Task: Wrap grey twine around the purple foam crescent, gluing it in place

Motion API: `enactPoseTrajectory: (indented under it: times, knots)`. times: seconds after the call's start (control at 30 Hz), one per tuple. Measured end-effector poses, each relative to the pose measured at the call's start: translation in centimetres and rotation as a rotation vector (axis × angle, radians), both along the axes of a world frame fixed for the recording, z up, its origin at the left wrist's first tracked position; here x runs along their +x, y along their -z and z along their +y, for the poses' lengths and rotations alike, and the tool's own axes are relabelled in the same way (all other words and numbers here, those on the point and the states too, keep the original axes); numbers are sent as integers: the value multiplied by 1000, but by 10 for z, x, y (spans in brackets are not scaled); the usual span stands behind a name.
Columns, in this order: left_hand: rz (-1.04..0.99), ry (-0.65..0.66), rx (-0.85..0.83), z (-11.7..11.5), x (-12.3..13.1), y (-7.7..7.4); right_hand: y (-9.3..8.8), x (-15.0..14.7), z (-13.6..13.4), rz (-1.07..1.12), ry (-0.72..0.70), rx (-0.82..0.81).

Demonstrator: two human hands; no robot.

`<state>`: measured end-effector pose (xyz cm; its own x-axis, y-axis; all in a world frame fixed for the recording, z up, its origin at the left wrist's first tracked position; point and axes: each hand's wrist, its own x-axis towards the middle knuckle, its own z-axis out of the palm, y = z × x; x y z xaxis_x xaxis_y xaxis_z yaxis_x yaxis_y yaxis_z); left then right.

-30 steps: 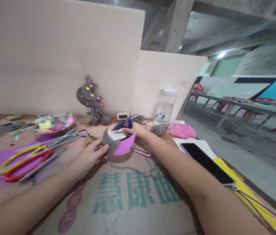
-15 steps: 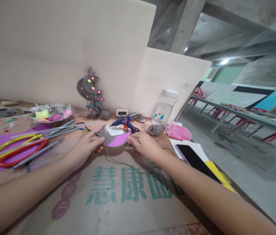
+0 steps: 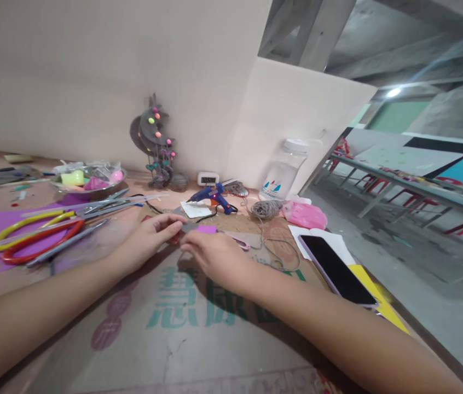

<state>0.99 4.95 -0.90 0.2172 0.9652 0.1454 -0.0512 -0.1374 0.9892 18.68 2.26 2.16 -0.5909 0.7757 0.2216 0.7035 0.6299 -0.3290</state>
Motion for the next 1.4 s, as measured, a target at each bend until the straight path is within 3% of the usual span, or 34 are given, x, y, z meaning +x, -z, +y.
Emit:
enactPoseTrajectory:
  times: [0.17,0.57,0.77,0.93,1.1,1.23,1.4]
  knots:
    - [102,40,53,-4,1,3,-19,9,6,125,84,73]
    - [245,29,156,-5,2,9,-22,17,13,285,122,8]
    - [283,34,94,-9,3,3,-24,41,33,336,170,-253]
    - [304,19,71,-12,4,-3,-13,54,48,204,138,-588]
    - [279,50,50,-13,4,-1,-6,53,51,143,27,-512]
    - [255,132,42,-12,3,0,-1,54,53,111,56,-475]
    - [269,40,144,-6,0,0,-1,52,51,147,23,-508]
